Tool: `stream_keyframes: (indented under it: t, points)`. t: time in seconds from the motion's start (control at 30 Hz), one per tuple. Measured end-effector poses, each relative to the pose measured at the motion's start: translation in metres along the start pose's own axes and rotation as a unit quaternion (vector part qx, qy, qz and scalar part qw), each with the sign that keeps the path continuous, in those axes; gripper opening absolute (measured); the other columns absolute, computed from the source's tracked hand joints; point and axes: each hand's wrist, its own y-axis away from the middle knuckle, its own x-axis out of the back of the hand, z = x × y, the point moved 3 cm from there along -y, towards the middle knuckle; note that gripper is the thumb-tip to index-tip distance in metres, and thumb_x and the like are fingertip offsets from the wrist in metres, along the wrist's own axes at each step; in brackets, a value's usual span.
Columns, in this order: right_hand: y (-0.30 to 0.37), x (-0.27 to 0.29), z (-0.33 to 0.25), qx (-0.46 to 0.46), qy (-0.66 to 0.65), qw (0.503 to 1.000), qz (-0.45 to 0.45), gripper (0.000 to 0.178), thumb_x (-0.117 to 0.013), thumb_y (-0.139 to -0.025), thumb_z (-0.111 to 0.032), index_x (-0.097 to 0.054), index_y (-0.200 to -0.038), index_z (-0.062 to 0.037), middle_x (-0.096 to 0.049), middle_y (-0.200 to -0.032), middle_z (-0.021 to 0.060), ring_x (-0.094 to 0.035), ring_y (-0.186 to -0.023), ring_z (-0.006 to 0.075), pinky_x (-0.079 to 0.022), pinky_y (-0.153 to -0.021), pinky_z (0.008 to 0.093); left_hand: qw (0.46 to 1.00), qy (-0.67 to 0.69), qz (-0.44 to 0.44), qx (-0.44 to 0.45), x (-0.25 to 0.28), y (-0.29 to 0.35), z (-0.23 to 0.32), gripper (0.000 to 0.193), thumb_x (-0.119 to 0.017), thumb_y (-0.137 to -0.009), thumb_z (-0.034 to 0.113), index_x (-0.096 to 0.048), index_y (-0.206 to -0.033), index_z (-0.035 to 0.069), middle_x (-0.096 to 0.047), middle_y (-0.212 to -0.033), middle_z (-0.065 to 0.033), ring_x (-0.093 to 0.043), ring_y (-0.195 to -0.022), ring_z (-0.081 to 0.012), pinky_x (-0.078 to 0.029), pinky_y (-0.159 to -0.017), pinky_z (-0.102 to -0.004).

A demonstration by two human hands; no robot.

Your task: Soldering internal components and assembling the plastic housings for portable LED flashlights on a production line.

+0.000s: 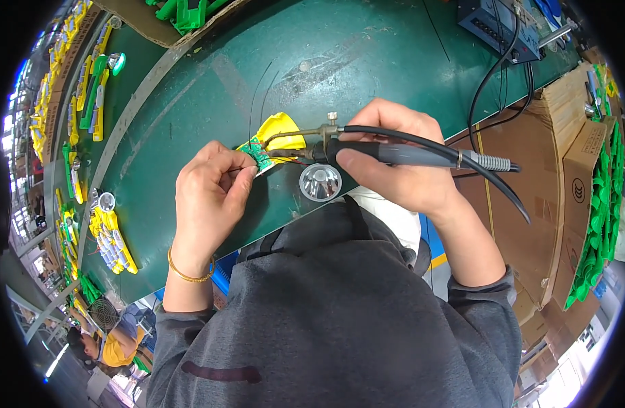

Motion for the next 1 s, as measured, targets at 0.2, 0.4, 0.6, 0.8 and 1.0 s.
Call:
stream_keyframes:
  t: [0.2,0.4,0.6,0.8,1.0]
  points:
    - [-0.004,-0.004,-0.001,0.039,0.041,0.998,-0.027,0.018,-0.068,-0.064,0.004,-0.058,-0.078,-0.0011,-0.058,-0.072,0.0032,-0.051,-0.062,0.0086,-0.039,-0.056,0.0229,1.000,-0.007,0.009,0.008,-0.001,-0.001,0.003,0.004,-0.066,-0.074,0.005,-0.064,-0.077,0.004,-0.057,-0.074,-0.0089,-0.061,-0.063,-0.0268,-0.048,-0.058,-0.0366]
    - [-0.005,-0.006,-0.001,0.037,0.051,0.997,-0.031,0.018,-0.069,-0.064,0.003,-0.059,-0.078,-0.0016,-0.058,-0.072,0.0026,-0.051,-0.062,0.0089,-0.039,-0.056,0.0232,1.000,-0.009,0.012,0.002,-0.001,-0.001,0.003,0.004,-0.066,-0.073,0.005,-0.064,-0.077,0.004,-0.057,-0.074,-0.0084,-0.060,-0.061,-0.0261,-0.048,-0.057,-0.0363]
    - [-0.008,-0.006,-0.008,0.032,0.073,0.996,-0.028,0.015,-0.069,-0.068,0.003,-0.059,-0.079,-0.0011,-0.058,-0.070,0.0019,-0.052,-0.062,0.0075,-0.040,-0.056,0.0223,1.000,-0.020,-0.007,0.007,-0.001,-0.003,0.003,0.007,-0.066,-0.071,0.005,-0.064,-0.077,0.004,-0.057,-0.074,-0.0092,-0.060,-0.062,-0.0265,-0.047,-0.057,-0.0369]
    - [-0.007,-0.006,0.002,-0.081,-0.093,0.992,-0.007,0.012,-0.065,-0.074,0.000,-0.056,-0.083,0.0010,-0.059,-0.070,0.0045,-0.056,-0.061,0.0094,-0.045,-0.054,0.0218,1.000,-0.013,-0.019,0.012,0.001,-0.006,0.004,0.007,-0.065,-0.069,0.004,-0.063,-0.076,0.004,-0.056,-0.073,-0.0097,-0.059,-0.063,-0.0272,-0.047,-0.058,-0.0378]
    - [-0.002,-0.003,0.018,-0.066,-0.316,0.936,0.139,0.023,-0.065,-0.079,-0.014,-0.053,-0.091,0.0018,-0.059,-0.072,0.0112,-0.058,-0.060,0.0172,-0.052,-0.057,0.0292,0.998,-0.060,-0.014,-0.023,0.004,-0.008,0.008,0.006,-0.065,-0.070,0.008,-0.063,-0.076,0.006,-0.057,-0.076,-0.0101,-0.061,-0.067,-0.0276,-0.049,-0.061,-0.0389]
